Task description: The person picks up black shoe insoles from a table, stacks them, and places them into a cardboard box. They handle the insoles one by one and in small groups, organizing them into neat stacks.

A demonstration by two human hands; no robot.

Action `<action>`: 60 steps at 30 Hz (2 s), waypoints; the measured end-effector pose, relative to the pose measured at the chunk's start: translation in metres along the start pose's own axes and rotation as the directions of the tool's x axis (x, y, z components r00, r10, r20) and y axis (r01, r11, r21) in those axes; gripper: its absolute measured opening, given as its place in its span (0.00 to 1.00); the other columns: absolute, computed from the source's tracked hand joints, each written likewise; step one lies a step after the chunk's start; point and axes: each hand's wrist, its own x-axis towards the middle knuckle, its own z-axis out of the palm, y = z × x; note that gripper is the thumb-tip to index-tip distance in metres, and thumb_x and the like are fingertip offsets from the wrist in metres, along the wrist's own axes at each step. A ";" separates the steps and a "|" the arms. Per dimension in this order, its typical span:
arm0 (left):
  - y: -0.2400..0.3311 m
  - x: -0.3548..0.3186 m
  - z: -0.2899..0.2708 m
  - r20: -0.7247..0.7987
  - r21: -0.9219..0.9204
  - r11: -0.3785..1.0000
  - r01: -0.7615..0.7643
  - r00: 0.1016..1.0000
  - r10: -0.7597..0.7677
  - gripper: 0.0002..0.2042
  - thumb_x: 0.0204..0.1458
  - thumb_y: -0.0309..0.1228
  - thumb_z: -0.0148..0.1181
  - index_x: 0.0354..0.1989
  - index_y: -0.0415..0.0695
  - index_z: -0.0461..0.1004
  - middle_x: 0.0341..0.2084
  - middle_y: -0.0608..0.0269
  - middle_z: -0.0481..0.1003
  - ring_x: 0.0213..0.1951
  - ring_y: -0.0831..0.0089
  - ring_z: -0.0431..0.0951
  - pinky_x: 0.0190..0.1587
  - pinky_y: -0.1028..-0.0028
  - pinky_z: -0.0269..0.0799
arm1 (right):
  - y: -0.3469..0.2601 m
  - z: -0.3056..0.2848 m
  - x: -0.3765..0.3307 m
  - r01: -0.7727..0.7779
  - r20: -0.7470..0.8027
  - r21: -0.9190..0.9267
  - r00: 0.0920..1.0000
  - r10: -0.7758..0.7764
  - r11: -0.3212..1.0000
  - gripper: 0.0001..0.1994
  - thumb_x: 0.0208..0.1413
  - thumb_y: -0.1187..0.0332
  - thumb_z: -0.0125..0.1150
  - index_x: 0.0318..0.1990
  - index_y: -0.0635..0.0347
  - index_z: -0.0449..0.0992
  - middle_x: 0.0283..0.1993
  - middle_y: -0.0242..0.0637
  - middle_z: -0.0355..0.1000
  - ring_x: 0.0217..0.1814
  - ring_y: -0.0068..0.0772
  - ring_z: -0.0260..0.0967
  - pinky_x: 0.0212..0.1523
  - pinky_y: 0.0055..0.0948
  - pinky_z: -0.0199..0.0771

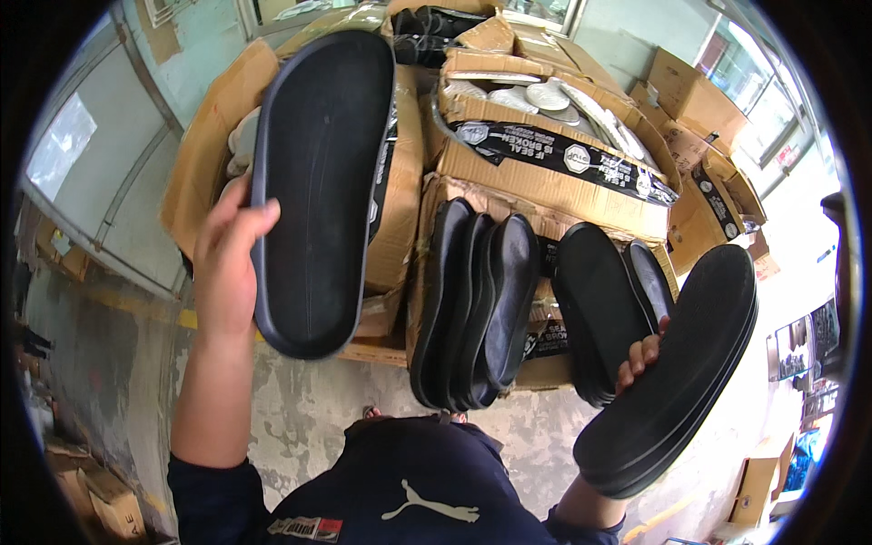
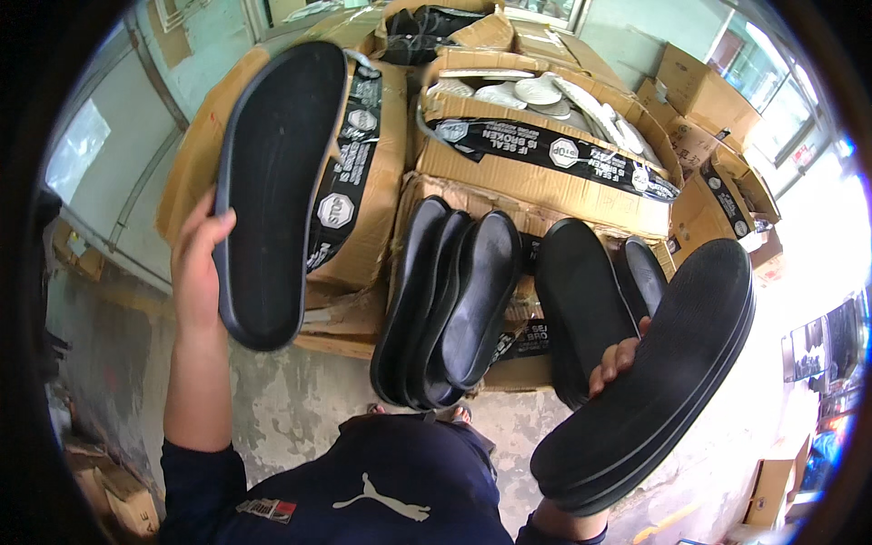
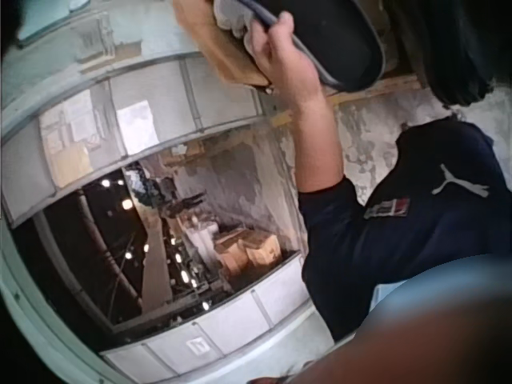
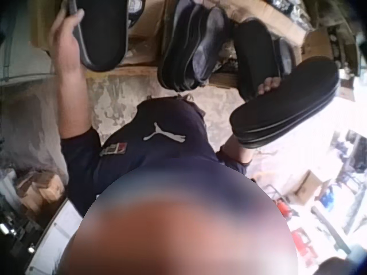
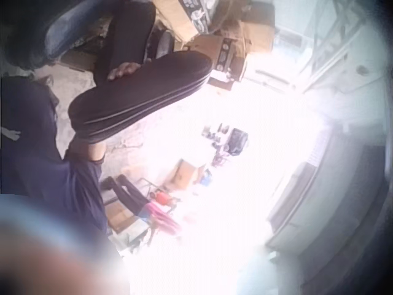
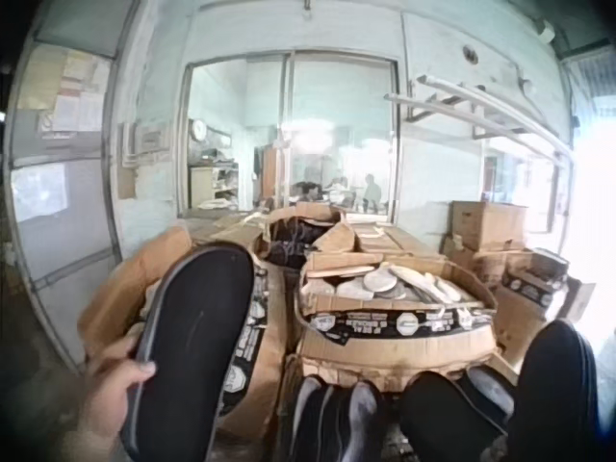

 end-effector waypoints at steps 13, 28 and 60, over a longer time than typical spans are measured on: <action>-0.036 0.019 0.017 0.314 0.165 0.986 0.027 0.946 -0.079 0.24 0.60 0.25 0.57 0.65 0.28 0.67 0.55 0.52 0.76 0.54 0.72 0.77 0.60 0.73 0.71 | -0.024 -0.027 -0.023 -0.126 0.140 -0.002 0.982 0.125 0.992 0.38 0.71 0.44 0.36 0.80 0.48 0.32 0.58 0.57 0.65 0.62 0.64 0.67 0.60 0.67 0.71; -0.098 0.018 0.012 0.176 0.869 0.432 -0.240 0.967 0.184 0.23 0.57 0.29 0.63 0.57 0.28 0.72 0.50 0.36 0.77 0.55 0.43 0.77 0.62 0.57 0.70 | -0.030 -0.037 0.033 -0.629 0.250 0.173 0.772 0.584 0.758 0.42 0.74 0.47 0.06 0.58 0.69 0.72 0.56 0.59 0.70 0.66 0.64 0.66 0.68 0.62 0.66; -0.078 0.008 -0.029 0.007 0.829 0.430 -0.356 0.777 0.630 0.41 0.43 0.33 0.78 0.64 0.36 0.60 0.57 0.42 0.65 0.58 0.46 0.69 0.60 0.54 0.67 | 0.095 0.123 0.097 -0.172 -0.763 -0.478 0.568 -0.309 0.862 0.29 0.58 0.55 0.57 0.64 0.63 0.70 0.61 0.48 0.70 0.65 0.48 0.66 0.67 0.46 0.63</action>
